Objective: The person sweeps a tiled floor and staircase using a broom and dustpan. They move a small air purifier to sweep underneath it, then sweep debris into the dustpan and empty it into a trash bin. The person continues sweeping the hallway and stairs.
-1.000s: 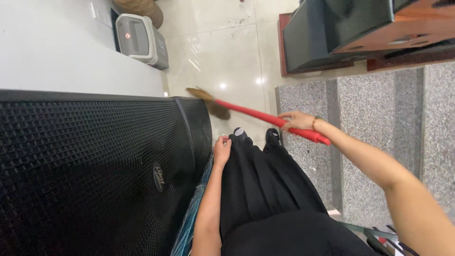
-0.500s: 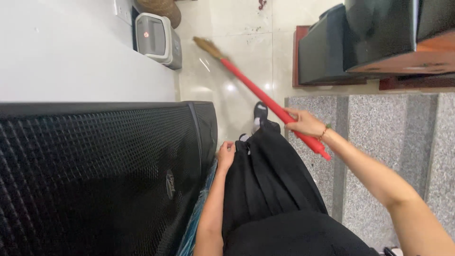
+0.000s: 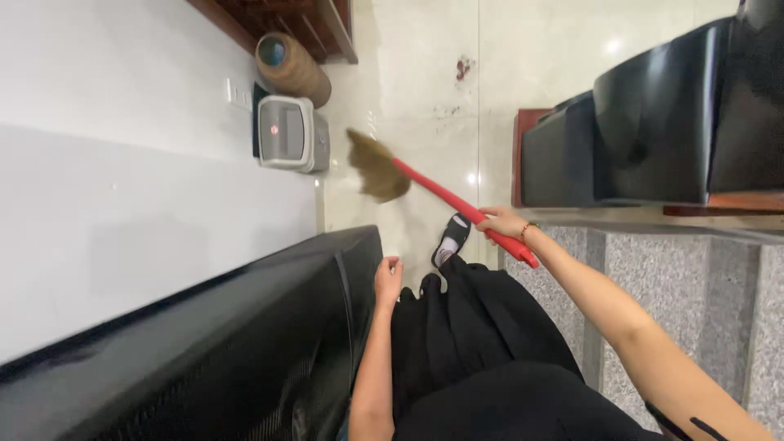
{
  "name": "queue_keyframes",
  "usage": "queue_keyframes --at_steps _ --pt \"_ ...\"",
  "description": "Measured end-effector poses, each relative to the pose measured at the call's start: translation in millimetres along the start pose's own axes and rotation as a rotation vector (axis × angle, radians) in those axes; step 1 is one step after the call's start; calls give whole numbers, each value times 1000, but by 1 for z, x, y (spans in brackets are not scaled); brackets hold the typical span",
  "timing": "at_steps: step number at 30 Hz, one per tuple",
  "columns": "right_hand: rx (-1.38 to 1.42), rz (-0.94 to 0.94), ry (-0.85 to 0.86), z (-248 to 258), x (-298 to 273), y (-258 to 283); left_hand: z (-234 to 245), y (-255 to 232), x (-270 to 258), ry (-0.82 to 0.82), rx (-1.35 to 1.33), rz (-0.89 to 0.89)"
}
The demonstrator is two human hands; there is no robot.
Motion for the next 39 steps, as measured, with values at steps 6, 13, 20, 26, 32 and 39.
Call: queue_keyframes --at_steps 6,13,20,26,32,39 --pt "-79 64 -132 46 -46 63 -21 -25 42 19 16 -8" --pt "192 93 43 46 -208 109 -25 -93 102 154 99 -23" --pt "657 -107 158 39 -335 117 -57 -171 184 329 215 -207" --pt "599 -494 -114 -9 -383 102 -102 -242 260 639 497 -388" --pt "316 -600 -305 -99 -344 89 -61 -296 334 756 502 -504" --pt "386 -590 -519 -170 -191 65 3 -267 424 775 651 -401"
Point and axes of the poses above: each hand's wrist, its own x-axis towards the middle knuckle, its own z-axis out of the back of the hand, y = z × x, the point moved 8 cm from there along x, towards the middle knuckle, and after that the axes turned 1 degree about -x, right-handed, at the moved point
